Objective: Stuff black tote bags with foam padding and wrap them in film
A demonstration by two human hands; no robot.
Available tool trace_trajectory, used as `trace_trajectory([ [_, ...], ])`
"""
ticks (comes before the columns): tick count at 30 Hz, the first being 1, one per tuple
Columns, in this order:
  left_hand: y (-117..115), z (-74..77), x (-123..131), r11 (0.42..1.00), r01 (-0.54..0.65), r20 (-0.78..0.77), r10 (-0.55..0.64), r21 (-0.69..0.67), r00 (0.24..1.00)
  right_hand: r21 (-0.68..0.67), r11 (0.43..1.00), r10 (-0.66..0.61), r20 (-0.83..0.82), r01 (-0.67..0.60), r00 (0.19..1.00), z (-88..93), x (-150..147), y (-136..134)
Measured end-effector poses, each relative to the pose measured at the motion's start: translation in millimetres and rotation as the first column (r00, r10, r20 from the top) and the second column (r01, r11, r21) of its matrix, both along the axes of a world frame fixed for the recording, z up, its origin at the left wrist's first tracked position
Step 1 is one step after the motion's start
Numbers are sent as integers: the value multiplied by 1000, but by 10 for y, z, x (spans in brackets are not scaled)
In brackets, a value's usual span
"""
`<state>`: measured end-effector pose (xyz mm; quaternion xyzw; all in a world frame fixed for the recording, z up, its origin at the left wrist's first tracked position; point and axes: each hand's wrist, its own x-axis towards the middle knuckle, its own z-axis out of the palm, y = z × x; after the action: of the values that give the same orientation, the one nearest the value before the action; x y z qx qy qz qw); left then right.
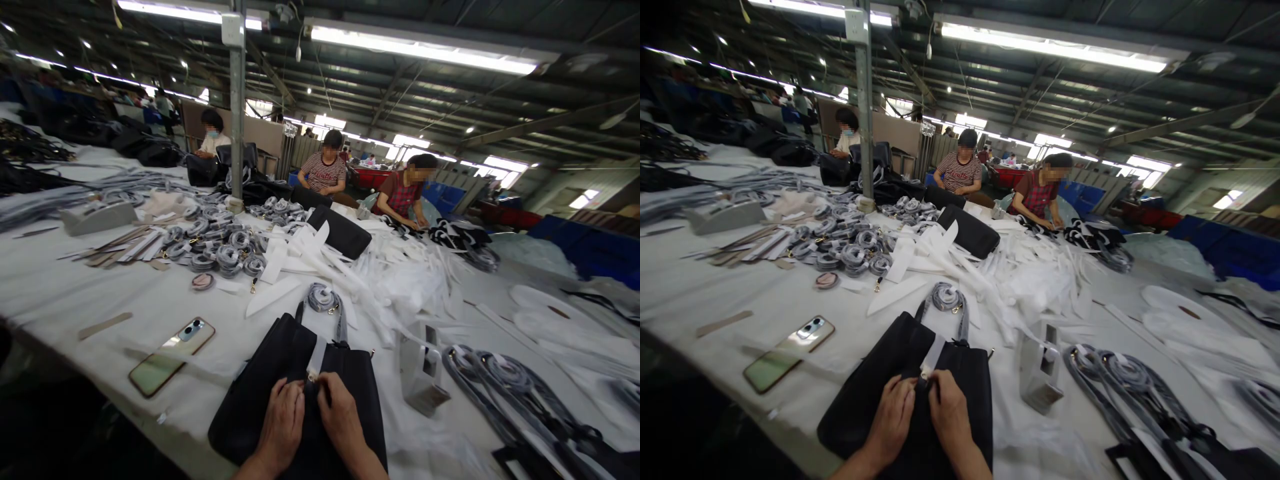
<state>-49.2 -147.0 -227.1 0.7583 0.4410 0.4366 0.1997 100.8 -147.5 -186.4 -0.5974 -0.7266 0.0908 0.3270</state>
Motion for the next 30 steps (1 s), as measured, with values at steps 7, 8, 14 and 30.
trace_trajectory([
  [7, -11, 32, -17, 995, 55, -39, -58, -84, 998, 111, 990, 75, 136, -91, 988, 53, 39, 105],
  [8, -7, 60, -26, 993, 79, -52, -83, -84, 995, 111, 990, 82, 82, -91, 993, 103, 52, 161],
  [14, 109, 333, -36, 981, 169, -188, -184, -92, 965, -135, 966, -256, -369, 221, 894, 578, 200, 684],
  [30, 1647, 1039, 410, 892, 444, 35, -442, -84, 896, -108, 993, -98, -540, 46, 836, 641, 415, 1405],
])
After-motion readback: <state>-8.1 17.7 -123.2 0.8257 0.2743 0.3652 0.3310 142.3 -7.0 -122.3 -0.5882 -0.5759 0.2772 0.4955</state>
